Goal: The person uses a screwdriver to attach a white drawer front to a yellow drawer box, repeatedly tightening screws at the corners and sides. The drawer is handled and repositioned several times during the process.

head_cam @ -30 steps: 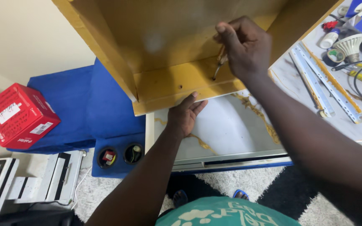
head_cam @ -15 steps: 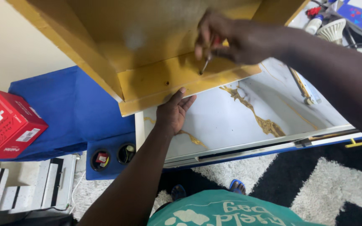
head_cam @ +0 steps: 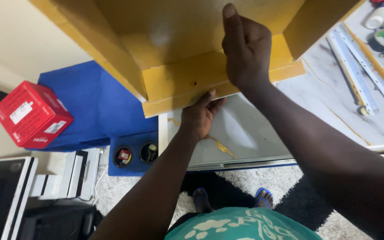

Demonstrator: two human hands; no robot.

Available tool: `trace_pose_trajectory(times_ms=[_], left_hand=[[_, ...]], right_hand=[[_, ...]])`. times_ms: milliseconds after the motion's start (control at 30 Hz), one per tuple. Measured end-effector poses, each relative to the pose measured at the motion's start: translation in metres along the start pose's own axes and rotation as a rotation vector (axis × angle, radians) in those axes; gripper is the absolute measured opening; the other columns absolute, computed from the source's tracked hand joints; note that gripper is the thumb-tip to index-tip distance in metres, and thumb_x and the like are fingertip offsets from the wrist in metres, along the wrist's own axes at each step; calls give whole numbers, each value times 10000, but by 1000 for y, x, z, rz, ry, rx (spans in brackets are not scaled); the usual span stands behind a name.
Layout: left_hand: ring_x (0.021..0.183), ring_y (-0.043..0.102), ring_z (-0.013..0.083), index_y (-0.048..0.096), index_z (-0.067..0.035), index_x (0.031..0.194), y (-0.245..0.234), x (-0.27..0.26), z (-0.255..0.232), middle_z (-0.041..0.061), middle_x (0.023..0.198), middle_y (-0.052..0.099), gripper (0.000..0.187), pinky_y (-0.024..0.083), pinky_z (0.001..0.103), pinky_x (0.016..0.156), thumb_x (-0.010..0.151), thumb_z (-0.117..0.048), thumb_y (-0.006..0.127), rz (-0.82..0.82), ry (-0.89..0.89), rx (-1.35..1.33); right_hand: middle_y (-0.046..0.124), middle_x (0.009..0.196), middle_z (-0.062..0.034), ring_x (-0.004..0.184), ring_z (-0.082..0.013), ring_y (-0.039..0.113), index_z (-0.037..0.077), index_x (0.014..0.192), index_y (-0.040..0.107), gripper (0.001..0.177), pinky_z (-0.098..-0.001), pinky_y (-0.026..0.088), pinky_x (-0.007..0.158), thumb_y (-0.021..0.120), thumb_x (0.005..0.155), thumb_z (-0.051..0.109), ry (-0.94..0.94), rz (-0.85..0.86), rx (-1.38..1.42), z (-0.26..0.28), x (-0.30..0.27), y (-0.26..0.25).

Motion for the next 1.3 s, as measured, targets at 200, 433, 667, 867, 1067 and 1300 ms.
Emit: trace_pose_trajectory(times_ms=[200, 433, 667, 867, 1067, 1300], left_hand=[[1149, 637, 250, 510, -99, 1313, 4, -3, -3, 75, 1262, 600, 519, 576, 471, 999, 858, -78, 759, 10, 7, 0], [1119, 669, 261, 520, -79, 1312, 1, 1, -2, 96, 1249, 629, 495, 587, 479, 996, 871, -70, 744, -11, 13, -4], [1112, 677, 272, 532, -77, 1317, 0, 5, 3, 91, 1247, 640, 502, 581, 478, 1004, 869, -86, 757, 11, 8, -13], [1110, 675, 267, 536, -83, 1308, -2, 2, 2, 81, 1250, 637, 491, 576, 483, 1017, 872, -93, 762, 8, 8, -1], [1138, 674, 277, 538, -69, 1300, -2, -1, 1, 101, 1261, 635, 477, 576, 480, 1043, 881, -83, 766, 2, -10, 7], [1133, 671, 265, 540, -89, 1304, 1, -1, -2, 81, 1258, 634, 504, 569, 471, 1036, 858, -99, 773, 8, 7, 15]], right_hand=[[503, 636, -14, 467, -112, 425, 68, 1072, 527, 207, -300, 360, 506, 536, 1144, 262, 160, 399, 455, 7, 29, 4], [679, 997, -111, 849, -216, 651, 34, 1150, 546, 380, -334, 531, 723, 459, 1162, 403, -108, 398, -422, 48, 32, -7], [704, 904, -192, 849, -365, 673, 22, 1095, 618, 422, -469, 528, 728, 672, 1030, 435, 113, 581, -1240, 37, 37, -35], [735, 1007, -81, 942, -240, 718, 57, 1066, 642, 175, -352, 579, 810, 708, 936, 155, 116, 758, -884, 38, 43, -20], [752, 1053, -43, 1000, -197, 700, 114, 972, 785, 140, -339, 558, 898, 746, 871, 26, -262, 927, -923, 72, 30, -20], [683, 1188, -24, 1127, -129, 665, 65, 1094, 575, 207, -303, 529, 1035, 638, 912, -9, 2, 802, -354, 68, 24, -14]])
Point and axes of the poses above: each hand's wrist, its own x-axis towards the middle knuckle, its own y-axis out of the palm, z = x × y, the point moved 9 cm from there along x, towards the middle knuckle
